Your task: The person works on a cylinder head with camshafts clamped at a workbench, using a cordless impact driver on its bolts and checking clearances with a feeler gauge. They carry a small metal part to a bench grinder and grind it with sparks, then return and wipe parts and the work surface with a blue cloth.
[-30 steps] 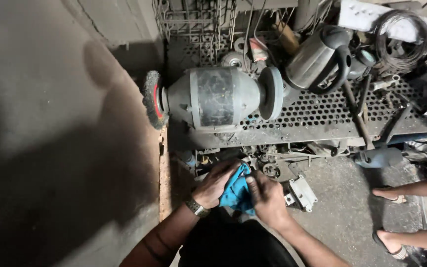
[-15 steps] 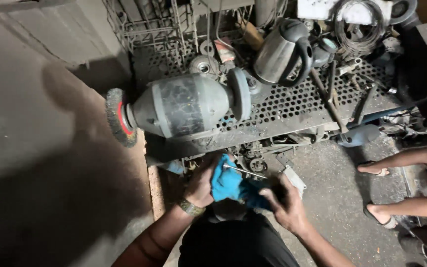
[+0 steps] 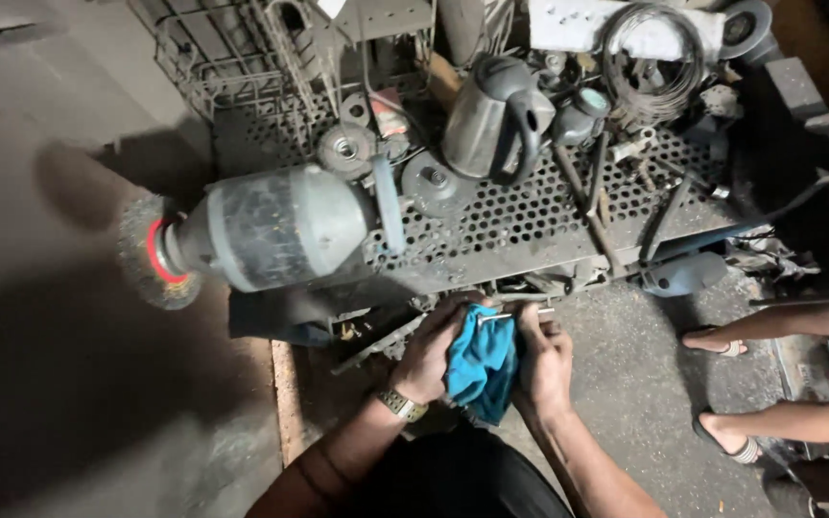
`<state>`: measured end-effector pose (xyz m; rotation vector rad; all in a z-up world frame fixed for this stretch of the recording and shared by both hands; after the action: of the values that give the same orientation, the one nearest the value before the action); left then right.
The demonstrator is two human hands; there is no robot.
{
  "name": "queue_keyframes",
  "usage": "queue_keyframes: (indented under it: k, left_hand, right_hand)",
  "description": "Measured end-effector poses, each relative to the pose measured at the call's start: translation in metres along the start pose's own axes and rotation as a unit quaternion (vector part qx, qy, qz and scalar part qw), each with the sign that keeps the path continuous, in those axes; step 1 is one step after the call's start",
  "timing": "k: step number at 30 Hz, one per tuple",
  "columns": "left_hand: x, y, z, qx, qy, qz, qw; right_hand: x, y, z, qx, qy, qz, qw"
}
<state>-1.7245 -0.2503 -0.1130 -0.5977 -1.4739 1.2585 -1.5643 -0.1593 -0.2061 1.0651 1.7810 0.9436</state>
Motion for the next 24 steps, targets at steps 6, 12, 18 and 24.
queue_keyframes:
  k: [6, 12, 18, 24]
  left_hand:
    - [0.121, 0.001, -0.055, -0.037, 0.009, 0.072, 0.997]
    - [0.16, 0.074, -0.098, 0.229, -0.053, -0.031, 0.971]
    - [0.028, 0.183, -0.064, 0.288, 0.011, 0.222, 0.931]
    - [-0.103, 0.284, 0.112, -0.041, -0.337, 0.349, 0.873]
  right_hand:
    - [0.089, 0.12, -0.04, 0.131, 0.011, -0.052, 0.99]
    - [0.226, 0.164, -0.001, -0.113, 0.132, 0.262, 0.949]
    - [0.253, 0.084, 0.057, -0.61, 0.054, 0.266, 0.745]
    - [0.182, 0.092, 0.005, -0.707, 0.068, 0.267, 0.652]
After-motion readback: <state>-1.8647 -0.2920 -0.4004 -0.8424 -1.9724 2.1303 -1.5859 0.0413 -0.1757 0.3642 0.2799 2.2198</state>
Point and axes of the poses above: each hand's wrist, its own x-axis towards the middle knuckle, its own z-axis out of the back of the hand, y = z × x, the point moved 9 cm from there along x, towards the middle knuckle, and after that the axes turned 1 degree about x, right-handed, at the moved point
